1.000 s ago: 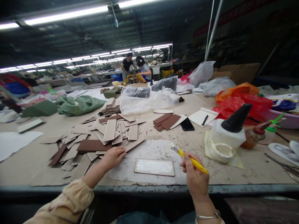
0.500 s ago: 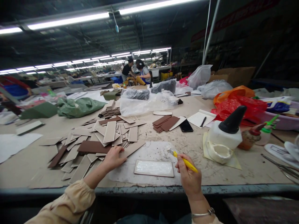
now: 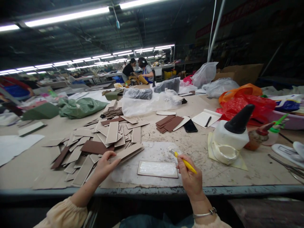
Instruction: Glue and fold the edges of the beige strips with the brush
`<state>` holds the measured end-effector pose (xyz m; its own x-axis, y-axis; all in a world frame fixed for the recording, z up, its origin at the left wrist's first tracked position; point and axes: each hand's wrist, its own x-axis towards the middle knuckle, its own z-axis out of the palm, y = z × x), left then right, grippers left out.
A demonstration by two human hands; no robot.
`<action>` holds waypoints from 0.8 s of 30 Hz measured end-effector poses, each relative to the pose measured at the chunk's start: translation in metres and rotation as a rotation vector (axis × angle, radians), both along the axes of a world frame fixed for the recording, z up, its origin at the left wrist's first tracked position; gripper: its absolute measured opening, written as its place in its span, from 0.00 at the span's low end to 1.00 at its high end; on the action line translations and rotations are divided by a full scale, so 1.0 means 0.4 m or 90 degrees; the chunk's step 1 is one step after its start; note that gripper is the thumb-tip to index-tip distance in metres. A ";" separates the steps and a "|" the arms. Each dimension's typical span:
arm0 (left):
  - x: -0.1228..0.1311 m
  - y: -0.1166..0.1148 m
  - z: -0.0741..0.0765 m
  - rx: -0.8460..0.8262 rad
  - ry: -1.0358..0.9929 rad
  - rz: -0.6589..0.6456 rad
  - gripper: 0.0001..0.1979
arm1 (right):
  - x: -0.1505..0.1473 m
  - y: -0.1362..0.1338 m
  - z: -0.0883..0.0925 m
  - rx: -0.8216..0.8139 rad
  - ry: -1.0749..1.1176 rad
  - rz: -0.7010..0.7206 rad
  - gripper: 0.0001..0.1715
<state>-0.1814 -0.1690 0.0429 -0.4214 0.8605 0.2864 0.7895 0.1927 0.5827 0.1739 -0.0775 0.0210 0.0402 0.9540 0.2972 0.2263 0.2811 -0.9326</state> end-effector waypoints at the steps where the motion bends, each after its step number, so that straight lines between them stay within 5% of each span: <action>1: -0.007 -0.003 0.000 0.011 -0.017 0.013 0.16 | 0.000 0.000 0.001 0.001 -0.003 -0.003 0.19; 6: -0.019 -0.027 0.014 0.125 -0.146 -0.012 0.16 | -0.006 -0.002 0.005 0.029 0.011 -0.006 0.18; 17: 0.176 0.002 -0.004 0.152 -0.051 -0.437 0.11 | -0.040 -0.027 0.021 -0.022 0.073 0.062 0.17; 24: 0.203 0.047 -0.014 0.166 -0.084 -0.489 0.10 | 0.000 0.004 -0.012 -0.003 0.004 -0.006 0.19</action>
<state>-0.1003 -0.1503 0.0373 0.2136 0.8357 0.5060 0.5684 -0.5276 0.6313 0.1740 -0.0759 0.0161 0.0513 0.9551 0.2918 0.2233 0.2738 -0.9355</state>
